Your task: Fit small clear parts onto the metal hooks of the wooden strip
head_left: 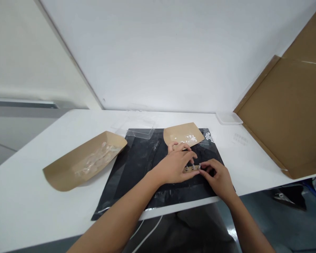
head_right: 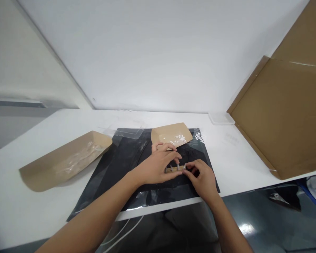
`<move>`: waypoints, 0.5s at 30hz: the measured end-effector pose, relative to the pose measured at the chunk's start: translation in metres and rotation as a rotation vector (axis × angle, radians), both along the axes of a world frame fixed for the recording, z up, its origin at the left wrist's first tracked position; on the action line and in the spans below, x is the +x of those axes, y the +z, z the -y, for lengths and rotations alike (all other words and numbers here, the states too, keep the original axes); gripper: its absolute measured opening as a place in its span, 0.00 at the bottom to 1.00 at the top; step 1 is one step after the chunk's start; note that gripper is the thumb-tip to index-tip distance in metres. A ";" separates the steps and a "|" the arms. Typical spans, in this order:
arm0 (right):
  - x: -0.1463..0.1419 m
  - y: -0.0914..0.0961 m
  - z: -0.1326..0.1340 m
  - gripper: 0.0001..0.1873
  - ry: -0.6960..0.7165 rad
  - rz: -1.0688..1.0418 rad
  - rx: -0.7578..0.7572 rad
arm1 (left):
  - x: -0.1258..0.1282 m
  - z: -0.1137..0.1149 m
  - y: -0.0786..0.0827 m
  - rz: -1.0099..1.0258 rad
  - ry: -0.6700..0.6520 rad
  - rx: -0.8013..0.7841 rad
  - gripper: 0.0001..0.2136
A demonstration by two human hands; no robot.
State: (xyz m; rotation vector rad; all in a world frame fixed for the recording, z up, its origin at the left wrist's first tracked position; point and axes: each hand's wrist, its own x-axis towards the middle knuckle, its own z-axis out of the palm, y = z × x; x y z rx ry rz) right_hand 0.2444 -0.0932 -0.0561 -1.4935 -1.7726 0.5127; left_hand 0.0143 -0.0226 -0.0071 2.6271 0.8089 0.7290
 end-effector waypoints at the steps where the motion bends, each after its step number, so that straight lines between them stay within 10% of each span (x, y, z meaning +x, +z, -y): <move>1: 0.000 0.000 -0.001 0.11 -0.003 0.009 -0.004 | 0.000 0.000 0.000 -0.010 -0.014 -0.002 0.20; 15: 0.005 0.000 -0.009 0.09 0.001 0.018 -0.039 | 0.005 -0.002 -0.010 -0.126 0.007 0.008 0.15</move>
